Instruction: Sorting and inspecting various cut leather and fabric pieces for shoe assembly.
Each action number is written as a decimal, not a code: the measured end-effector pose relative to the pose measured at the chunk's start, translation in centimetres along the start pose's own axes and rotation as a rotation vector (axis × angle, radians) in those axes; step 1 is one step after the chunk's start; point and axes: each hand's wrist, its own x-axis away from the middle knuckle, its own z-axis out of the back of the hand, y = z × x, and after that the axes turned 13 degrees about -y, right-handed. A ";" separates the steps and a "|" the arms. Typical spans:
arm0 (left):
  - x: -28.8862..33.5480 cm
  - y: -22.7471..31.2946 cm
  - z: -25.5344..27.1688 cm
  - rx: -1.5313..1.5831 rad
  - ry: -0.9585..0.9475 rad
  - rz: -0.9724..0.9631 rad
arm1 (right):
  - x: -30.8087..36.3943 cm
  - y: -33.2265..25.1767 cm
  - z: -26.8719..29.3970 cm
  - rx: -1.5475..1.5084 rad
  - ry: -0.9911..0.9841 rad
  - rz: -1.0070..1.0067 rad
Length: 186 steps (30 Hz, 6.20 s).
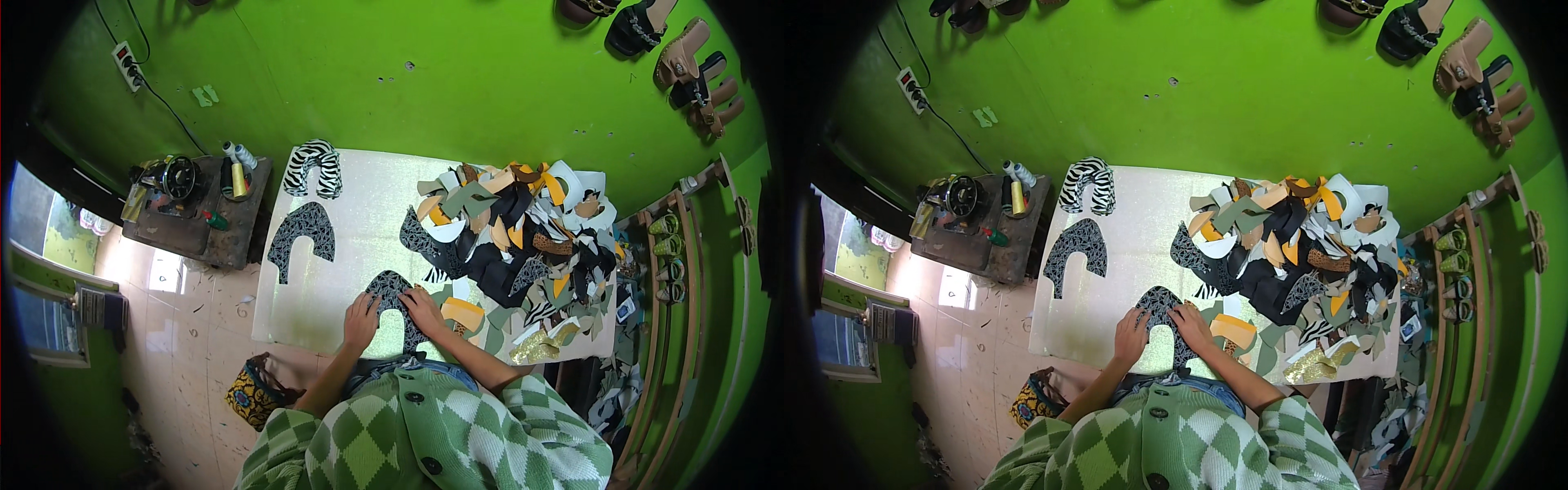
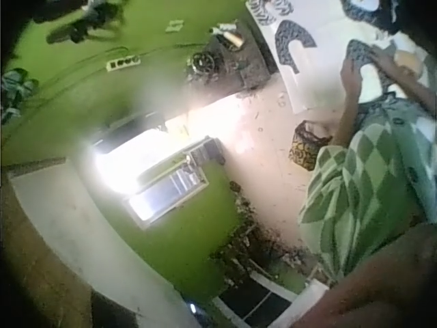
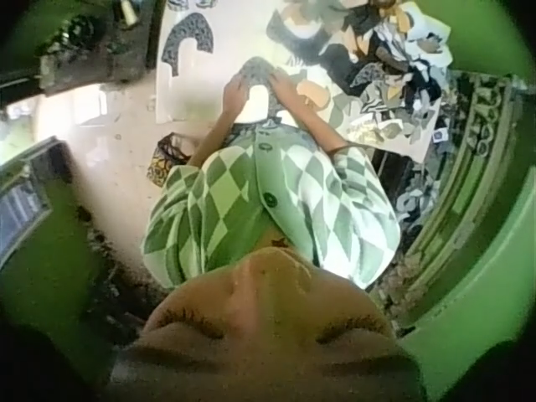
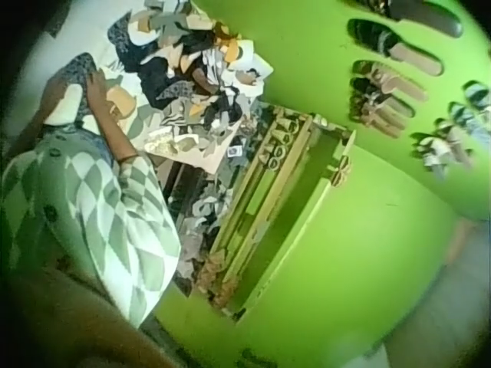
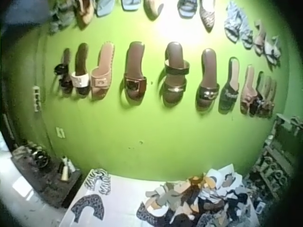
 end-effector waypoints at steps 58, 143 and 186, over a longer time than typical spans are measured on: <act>0.3 1.4 0.2 -0.075 -0.142 0.011 | -6.4 1.0 -0.3 0.219 -0.252 0.089; -2.0 -3.6 -1.3 0.651 -0.029 0.728 | -1.2 2.1 1.8 -0.345 -0.113 -0.741; -10.1 -29.2 11.3 1.242 -0.004 0.518 | -24.9 -4.6 -3.7 -1.374 -0.004 -0.620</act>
